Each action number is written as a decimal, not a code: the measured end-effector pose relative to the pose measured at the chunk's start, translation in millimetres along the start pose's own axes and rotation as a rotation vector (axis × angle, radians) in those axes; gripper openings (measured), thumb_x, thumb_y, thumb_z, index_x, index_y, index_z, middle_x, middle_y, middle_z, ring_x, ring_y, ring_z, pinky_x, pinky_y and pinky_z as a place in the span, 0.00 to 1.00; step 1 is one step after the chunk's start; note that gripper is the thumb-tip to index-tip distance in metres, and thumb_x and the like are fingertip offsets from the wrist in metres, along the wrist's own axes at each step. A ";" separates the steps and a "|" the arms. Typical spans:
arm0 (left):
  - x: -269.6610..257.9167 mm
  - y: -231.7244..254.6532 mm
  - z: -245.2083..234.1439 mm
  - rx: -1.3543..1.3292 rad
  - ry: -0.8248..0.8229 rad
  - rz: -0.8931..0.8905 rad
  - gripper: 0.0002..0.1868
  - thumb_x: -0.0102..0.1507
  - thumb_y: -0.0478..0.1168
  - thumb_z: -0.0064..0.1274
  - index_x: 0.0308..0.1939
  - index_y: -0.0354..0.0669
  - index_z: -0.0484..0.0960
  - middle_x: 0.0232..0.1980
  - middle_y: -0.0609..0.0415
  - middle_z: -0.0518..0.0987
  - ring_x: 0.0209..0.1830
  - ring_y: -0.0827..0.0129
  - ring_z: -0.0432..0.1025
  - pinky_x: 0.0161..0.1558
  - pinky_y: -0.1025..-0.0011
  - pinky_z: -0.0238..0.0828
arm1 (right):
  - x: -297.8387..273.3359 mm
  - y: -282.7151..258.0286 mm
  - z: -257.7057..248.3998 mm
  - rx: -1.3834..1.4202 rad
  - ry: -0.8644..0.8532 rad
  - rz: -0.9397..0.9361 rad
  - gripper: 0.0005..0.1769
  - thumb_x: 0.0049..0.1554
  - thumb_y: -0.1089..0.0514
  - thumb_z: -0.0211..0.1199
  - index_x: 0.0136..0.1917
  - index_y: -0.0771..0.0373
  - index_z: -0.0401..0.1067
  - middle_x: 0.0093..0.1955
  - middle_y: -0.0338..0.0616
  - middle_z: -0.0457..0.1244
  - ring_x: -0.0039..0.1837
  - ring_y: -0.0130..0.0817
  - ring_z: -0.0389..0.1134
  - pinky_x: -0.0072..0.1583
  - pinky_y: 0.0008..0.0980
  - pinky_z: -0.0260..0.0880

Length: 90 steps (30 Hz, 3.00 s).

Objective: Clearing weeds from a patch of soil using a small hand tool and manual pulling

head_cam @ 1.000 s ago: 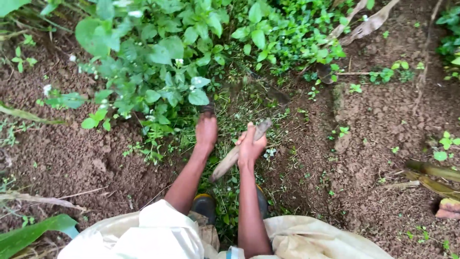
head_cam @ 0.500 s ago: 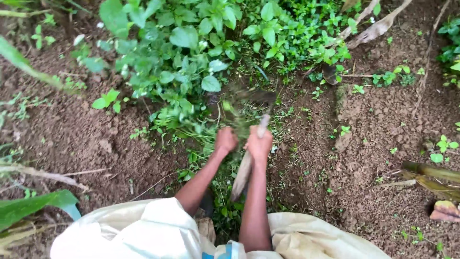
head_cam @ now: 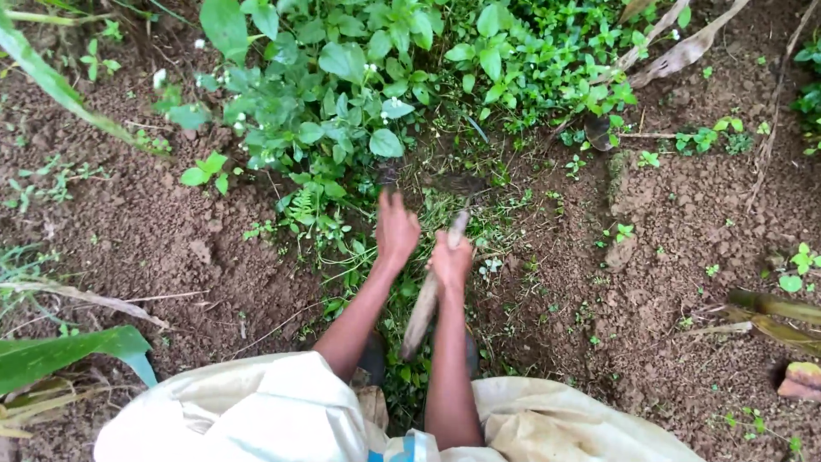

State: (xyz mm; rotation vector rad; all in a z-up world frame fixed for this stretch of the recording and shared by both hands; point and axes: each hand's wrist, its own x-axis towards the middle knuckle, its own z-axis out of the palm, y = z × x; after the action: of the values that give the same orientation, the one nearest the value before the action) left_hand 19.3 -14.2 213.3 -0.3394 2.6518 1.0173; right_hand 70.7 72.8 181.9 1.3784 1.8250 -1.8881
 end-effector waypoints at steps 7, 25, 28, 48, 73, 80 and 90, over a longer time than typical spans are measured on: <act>45.7 -91.5 68.3 -0.064 -0.096 -0.270 0.23 0.67 0.47 0.51 0.60 0.34 0.71 0.54 0.31 0.80 0.60 0.39 0.75 0.61 0.43 0.71 | 18.5 17.4 24.8 -0.002 0.108 -0.006 0.15 0.56 0.47 0.63 0.47 0.62 0.72 0.28 0.46 0.63 0.24 0.34 0.65 0.27 0.32 0.71; 21.2 -122.2 102.1 -0.004 -0.258 -0.090 0.13 0.63 0.39 0.52 0.48 0.44 0.89 0.47 0.40 0.86 0.52 0.44 0.80 0.52 0.50 0.80 | 17.2 -11.3 25.2 -0.096 0.033 -0.178 0.10 0.60 0.50 0.62 0.46 0.59 0.72 0.28 0.42 0.65 0.25 0.28 0.65 0.29 0.24 0.67; 17.2 -113.1 83.8 0.073 -0.343 0.097 0.17 0.66 0.40 0.45 0.51 0.41 0.87 0.53 0.37 0.83 0.55 0.40 0.78 0.55 0.47 0.77 | 9.2 -33.7 7.8 -0.049 0.004 -0.190 0.08 0.61 0.54 0.60 0.47 0.61 0.71 0.27 0.40 0.63 0.25 0.27 0.64 0.27 0.22 0.67; 9.4 -61.3 -137.2 0.097 -0.173 0.456 0.23 0.61 0.48 0.64 0.47 0.29 0.84 0.51 0.33 0.82 0.52 0.39 0.78 0.57 0.49 0.76 | -43.7 -56.1 -30.3 -0.512 -0.757 -0.136 0.11 0.54 0.60 0.62 0.49 0.68 0.72 0.22 0.47 0.59 0.21 0.30 0.59 0.27 0.27 0.62; 80.9 -130.4 -86.1 0.483 -0.537 0.285 0.17 0.61 0.49 0.58 0.44 0.40 0.86 0.42 0.43 0.85 0.48 0.49 0.81 0.49 0.56 0.80 | -54.4 -64.3 -48.6 -0.564 -0.459 -0.303 0.27 0.56 0.58 0.61 0.65 0.75 0.68 0.28 0.46 0.63 0.27 0.30 0.63 0.31 0.28 0.64; 64.6 -152.2 -72.1 0.756 -0.524 0.453 0.14 0.61 0.40 0.56 0.49 0.41 0.86 0.42 0.41 0.85 0.46 0.47 0.82 0.48 0.49 0.81 | -51.7 -63.3 -34.0 -0.507 -0.311 -0.297 0.27 0.59 0.59 0.58 0.67 0.77 0.65 0.30 0.46 0.63 0.28 0.30 0.62 0.32 0.27 0.64; 54.4 -36.0 -159.7 0.997 0.371 1.096 0.18 0.64 0.32 0.52 0.58 0.43 0.80 0.68 0.46 0.76 0.74 0.57 0.64 0.70 0.64 0.63 | -26.0 -38.4 -18.6 -0.440 -0.192 -0.252 0.17 0.55 0.56 0.63 0.54 0.70 0.73 0.28 0.49 0.65 0.26 0.34 0.66 0.29 0.30 0.69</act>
State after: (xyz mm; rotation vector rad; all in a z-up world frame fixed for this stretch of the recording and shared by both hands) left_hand -48.0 -155.2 286.5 1.3296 3.2061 -0.3913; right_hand 68.0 85.8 230.0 0.8278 2.2166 -1.5185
